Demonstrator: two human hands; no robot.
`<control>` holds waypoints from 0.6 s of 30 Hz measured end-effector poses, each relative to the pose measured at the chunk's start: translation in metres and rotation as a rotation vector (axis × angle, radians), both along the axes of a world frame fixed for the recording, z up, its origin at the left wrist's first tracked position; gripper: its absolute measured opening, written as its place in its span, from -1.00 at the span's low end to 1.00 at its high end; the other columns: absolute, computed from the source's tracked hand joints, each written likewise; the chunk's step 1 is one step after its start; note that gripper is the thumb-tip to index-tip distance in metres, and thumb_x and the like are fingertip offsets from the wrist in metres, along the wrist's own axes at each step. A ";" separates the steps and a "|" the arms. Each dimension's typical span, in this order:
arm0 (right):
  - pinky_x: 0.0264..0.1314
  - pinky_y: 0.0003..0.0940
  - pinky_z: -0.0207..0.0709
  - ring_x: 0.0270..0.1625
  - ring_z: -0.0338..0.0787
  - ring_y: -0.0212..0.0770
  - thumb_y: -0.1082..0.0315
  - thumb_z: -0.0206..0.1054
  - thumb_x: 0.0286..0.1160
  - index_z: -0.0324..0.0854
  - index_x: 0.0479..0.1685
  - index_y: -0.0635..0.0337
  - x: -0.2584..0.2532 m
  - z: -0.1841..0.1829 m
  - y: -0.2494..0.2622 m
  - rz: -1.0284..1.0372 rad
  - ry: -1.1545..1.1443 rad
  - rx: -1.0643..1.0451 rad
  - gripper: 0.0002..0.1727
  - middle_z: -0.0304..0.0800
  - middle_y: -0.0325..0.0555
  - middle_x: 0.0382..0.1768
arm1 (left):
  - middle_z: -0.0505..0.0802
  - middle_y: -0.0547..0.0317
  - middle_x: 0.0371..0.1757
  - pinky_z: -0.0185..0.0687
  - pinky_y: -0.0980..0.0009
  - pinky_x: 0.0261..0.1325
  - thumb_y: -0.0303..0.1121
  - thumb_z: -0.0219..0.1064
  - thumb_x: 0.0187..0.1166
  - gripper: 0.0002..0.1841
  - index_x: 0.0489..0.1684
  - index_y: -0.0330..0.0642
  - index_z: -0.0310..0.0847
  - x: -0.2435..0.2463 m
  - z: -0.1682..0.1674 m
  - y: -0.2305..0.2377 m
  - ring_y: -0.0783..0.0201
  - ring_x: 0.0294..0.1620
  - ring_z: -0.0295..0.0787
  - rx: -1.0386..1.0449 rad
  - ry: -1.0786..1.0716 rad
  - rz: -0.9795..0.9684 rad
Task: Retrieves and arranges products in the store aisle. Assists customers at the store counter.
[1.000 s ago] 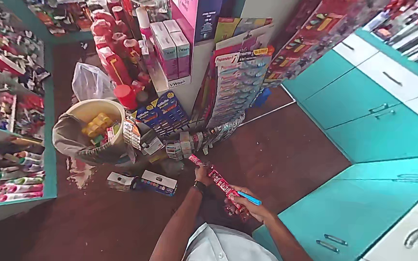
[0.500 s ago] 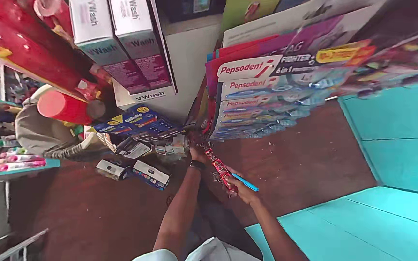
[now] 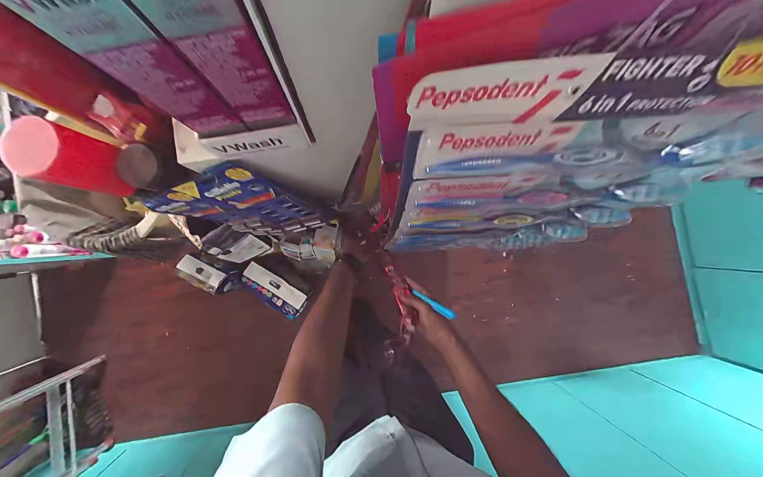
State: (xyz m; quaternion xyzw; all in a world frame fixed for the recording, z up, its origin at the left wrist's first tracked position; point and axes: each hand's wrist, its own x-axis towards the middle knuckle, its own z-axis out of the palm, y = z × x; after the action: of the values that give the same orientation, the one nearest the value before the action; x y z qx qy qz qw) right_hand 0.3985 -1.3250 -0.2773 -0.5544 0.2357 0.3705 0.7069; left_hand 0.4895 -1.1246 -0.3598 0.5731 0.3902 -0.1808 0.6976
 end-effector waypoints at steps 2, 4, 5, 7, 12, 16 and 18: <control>-0.23 -0.30 0.73 -0.20 0.82 -0.17 0.45 0.09 0.74 0.19 0.78 0.14 0.026 -0.010 0.018 -0.101 0.087 0.043 -0.40 0.79 0.07 0.10 | 0.70 -0.35 0.41 0.59 0.01 0.44 -0.32 0.04 0.86 -0.58 0.55 -0.40 0.45 -0.026 -0.008 0.018 -0.12 0.39 0.68 0.256 0.061 -0.015; -0.21 -0.34 0.73 -0.21 0.83 -0.18 0.45 0.03 0.79 0.27 0.69 0.15 0.046 -0.017 0.031 -0.159 0.138 0.050 -0.50 0.81 0.05 0.05 | 0.72 -0.28 0.38 0.67 0.04 0.28 -0.32 0.01 0.87 -0.59 0.56 -0.34 0.42 -0.065 -0.017 0.031 -0.07 0.27 0.74 0.120 0.097 0.341; -0.22 -0.36 0.71 -0.23 0.82 -0.20 0.44 0.02 0.80 0.35 0.61 0.17 0.054 -0.020 0.037 -0.165 0.147 0.048 -0.56 0.82 0.04 0.01 | 0.74 -0.24 0.36 0.71 0.06 0.20 -0.29 -0.02 0.88 -0.58 0.59 -0.31 0.39 -0.089 -0.020 0.037 -0.03 0.20 0.78 0.061 0.105 0.451; -0.22 -0.37 0.69 -0.26 0.81 -0.22 0.38 0.02 0.81 0.46 0.42 0.17 0.064 -0.028 0.046 -0.139 0.163 0.043 -0.68 0.83 0.01 -0.02 | 0.77 -0.24 0.29 0.73 0.13 0.15 -0.31 -0.01 0.88 -0.58 0.57 -0.35 0.39 -0.145 -0.018 0.046 0.04 0.11 0.80 0.023 0.151 0.549; -0.24 -0.33 0.71 -0.27 0.79 -0.24 0.24 0.08 0.80 0.50 0.30 0.05 0.072 -0.034 0.055 -0.033 0.123 0.006 -0.74 0.78 -0.10 -0.10 | 0.79 -0.18 0.20 0.64 0.28 -0.09 -0.32 0.06 0.86 -0.60 0.54 -0.32 0.46 -0.302 -0.039 0.039 0.19 -0.10 0.74 0.088 0.324 0.576; -0.16 -0.22 0.73 -0.19 0.80 -0.18 0.29 0.10 0.75 0.49 0.36 0.10 0.077 -0.071 0.049 0.042 0.035 -0.101 -0.69 0.78 -0.06 -0.08 | 0.73 -0.26 0.31 0.66 0.16 0.08 -0.36 0.11 0.83 -0.61 0.52 -0.36 0.47 -0.414 -0.046 -0.007 0.08 0.07 0.73 0.077 0.385 0.579; -0.24 -0.26 0.71 -0.25 0.77 -0.22 0.24 0.18 0.68 0.55 0.25 0.07 0.077 -0.082 0.049 0.078 0.008 -0.184 -0.72 0.77 -0.11 -0.16 | 0.73 -0.26 0.31 0.65 0.17 0.17 -0.37 0.12 0.83 -0.62 0.48 -0.39 0.50 -0.467 -0.057 -0.036 0.08 0.12 0.73 0.083 0.383 0.542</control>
State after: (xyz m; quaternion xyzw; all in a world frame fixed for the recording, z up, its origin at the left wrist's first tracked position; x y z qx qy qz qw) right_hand 0.4759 -1.2763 -0.3596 -0.6244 0.2500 0.3765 0.6371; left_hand 0.0223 -1.1608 -0.4163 0.4320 0.6595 -0.0769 0.6104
